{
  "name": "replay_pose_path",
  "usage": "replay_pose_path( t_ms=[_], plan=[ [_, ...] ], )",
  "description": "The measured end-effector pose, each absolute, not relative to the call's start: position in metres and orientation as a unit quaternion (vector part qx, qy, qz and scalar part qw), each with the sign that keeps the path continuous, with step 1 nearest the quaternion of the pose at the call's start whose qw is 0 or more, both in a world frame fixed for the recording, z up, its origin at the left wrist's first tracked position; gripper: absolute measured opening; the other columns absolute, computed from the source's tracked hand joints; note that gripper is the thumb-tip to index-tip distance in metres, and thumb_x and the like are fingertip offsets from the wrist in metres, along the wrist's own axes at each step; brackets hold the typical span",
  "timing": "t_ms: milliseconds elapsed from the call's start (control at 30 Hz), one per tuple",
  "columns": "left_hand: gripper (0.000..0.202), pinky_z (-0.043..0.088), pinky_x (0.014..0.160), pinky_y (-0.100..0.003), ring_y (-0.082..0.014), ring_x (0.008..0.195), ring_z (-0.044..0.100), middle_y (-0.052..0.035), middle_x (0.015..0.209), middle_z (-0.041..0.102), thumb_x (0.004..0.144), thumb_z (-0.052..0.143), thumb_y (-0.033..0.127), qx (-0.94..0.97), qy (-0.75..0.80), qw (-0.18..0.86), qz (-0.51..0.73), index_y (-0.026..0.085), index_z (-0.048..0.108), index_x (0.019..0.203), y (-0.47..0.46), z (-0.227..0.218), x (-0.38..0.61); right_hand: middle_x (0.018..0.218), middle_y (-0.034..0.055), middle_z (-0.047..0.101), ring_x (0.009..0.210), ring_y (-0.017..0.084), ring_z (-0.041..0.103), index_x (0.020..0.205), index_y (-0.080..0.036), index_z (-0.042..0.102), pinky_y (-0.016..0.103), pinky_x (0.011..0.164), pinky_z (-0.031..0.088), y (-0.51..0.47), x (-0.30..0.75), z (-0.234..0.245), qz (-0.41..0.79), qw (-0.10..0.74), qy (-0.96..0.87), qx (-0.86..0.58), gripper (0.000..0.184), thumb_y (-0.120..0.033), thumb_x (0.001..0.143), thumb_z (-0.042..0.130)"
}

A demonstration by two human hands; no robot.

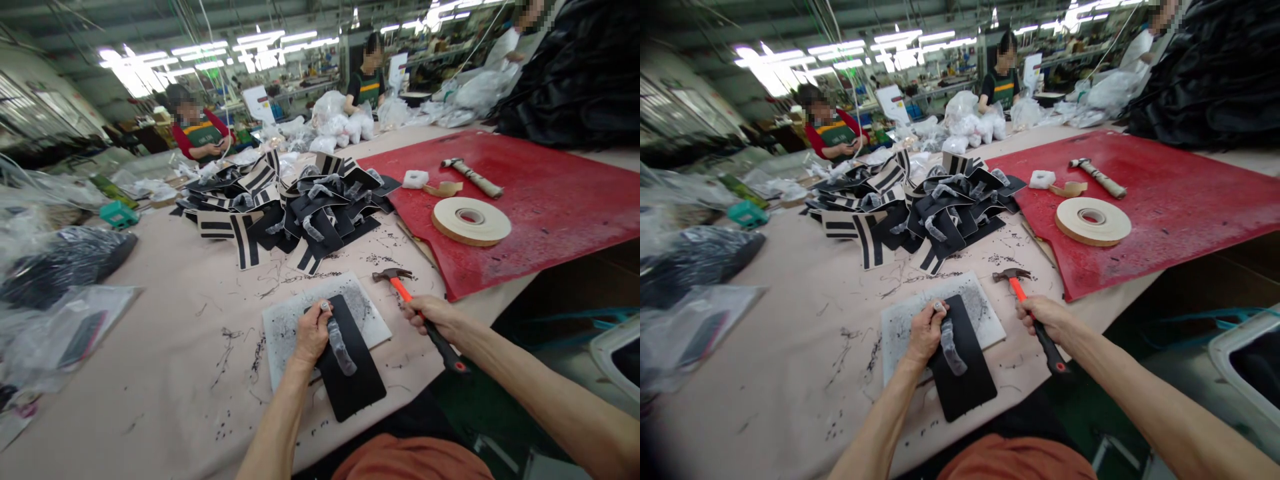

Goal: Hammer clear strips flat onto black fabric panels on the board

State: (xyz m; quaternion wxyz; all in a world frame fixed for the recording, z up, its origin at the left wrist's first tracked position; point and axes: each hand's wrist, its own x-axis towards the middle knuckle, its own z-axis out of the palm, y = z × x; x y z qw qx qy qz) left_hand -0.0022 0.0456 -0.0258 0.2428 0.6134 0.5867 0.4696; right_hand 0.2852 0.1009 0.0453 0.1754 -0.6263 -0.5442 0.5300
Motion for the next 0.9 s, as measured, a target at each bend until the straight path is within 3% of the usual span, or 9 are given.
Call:
replay_pose_path(
  t_ms=[100,200,367,433,567,633,733,767,900],
  plan=[
    [0.018,0.055,0.085,-0.031,-0.0197,0.093,0.072,-0.0054,0.098,0.076,0.097,0.051,0.028,0.617,0.586,0.24,0.468,0.021,0.068,0.101,0.044,-0.028,-0.002,0.059,-0.0058,0.044,0.043,0.011,0.037,0.082,-0.023,0.046,0.022,0.041,0.032,0.086,0.263,0.072,0.502,0.222,-0.589,-0.593,0.031,-0.046,0.098,0.034],
    [0.018,0.055,0.086,-0.031,-0.0195,0.093,0.071,-0.0053,0.098,0.076,0.097,0.051,0.027,0.616,0.584,0.235,0.472,0.021,0.068,0.1,0.045,-0.028,-0.002,0.064,-0.0008,0.052,0.052,0.014,0.046,0.085,-0.023,0.047,0.025,0.05,0.033,0.071,0.246,0.088,0.333,0.25,-0.744,-0.522,0.037,-0.051,0.102,0.03],
    [0.018,0.054,0.081,-0.031,-0.0195,0.086,0.071,-0.0049,0.093,0.075,0.095,0.05,0.024,0.622,0.593,0.226,0.459,0.021,0.067,0.096,0.046,-0.028,-0.002,0.065,0.0041,0.06,0.049,0.015,0.047,0.092,-0.019,0.054,0.029,0.05,0.02,0.072,0.231,0.111,0.145,0.04,-0.893,-0.424,0.028,-0.037,0.104,0.036],
    [0.018,0.054,0.083,-0.031,-0.0198,0.09,0.071,-0.0053,0.096,0.076,0.095,0.049,0.025,0.621,0.59,0.231,0.461,0.022,0.067,0.097,0.046,-0.028,-0.002,0.064,0.0031,0.059,0.05,0.015,0.048,0.091,-0.02,0.053,0.029,0.05,0.021,0.076,0.229,0.124,0.121,0.082,-0.892,-0.427,0.029,-0.038,0.105,0.035],
    [0.018,0.054,0.088,-0.032,-0.0198,0.093,0.071,-0.0052,0.098,0.076,0.096,0.049,0.027,0.615,0.583,0.241,0.473,0.022,0.067,0.098,0.046,-0.028,-0.002,0.062,0.0003,0.054,0.051,0.014,0.047,0.089,-0.021,0.047,0.027,0.052,0.029,0.073,0.227,0.126,0.116,0.281,-0.835,-0.458,0.037,-0.04,0.107,0.022],
    [0.018,0.054,0.085,-0.031,-0.0197,0.09,0.071,-0.0049,0.095,0.076,0.095,0.049,0.026,0.617,0.584,0.24,0.469,0.022,0.067,0.097,0.046,-0.028,-0.003,0.059,-0.0008,0.051,0.046,0.013,0.042,0.085,-0.021,0.047,0.027,0.048,0.025,0.069,0.23,0.115,0.119,0.236,-0.858,-0.441,0.035,-0.038,0.106,0.024],
    [0.018,0.054,0.079,-0.03,-0.0193,0.084,0.07,-0.0045,0.091,0.075,0.095,0.049,0.025,0.624,0.589,0.238,0.455,0.022,0.067,0.096,0.046,-0.029,-0.003,0.054,-0.0023,0.048,0.041,0.013,0.035,0.082,-0.021,0.049,0.03,0.046,0.014,0.068,0.236,0.108,0.112,0.087,-0.898,-0.417,0.031,-0.037,0.104,0.035],
    [0.018,0.053,0.079,-0.03,-0.0193,0.085,0.07,-0.0046,0.092,0.075,0.095,0.049,0.025,0.626,0.588,0.237,0.454,0.022,0.067,0.097,0.046,-0.029,-0.003,0.054,-0.0024,0.048,0.042,0.013,0.035,0.083,-0.021,0.049,0.03,0.047,0.014,0.069,0.236,0.11,0.109,0.087,-0.897,-0.42,0.03,-0.038,0.104,0.036],
    [0.018,0.053,0.085,-0.031,-0.0193,0.091,0.069,-0.0051,0.097,0.074,0.096,0.05,0.027,0.62,0.583,0.243,0.465,0.022,0.067,0.099,0.046,-0.03,-0.003,0.061,-0.0008,0.052,0.048,0.013,0.043,0.087,-0.021,0.047,0.026,0.05,0.027,0.07,0.231,0.122,0.113,0.282,-0.832,-0.465,0.036,-0.04,0.107,0.024]
  ],
)
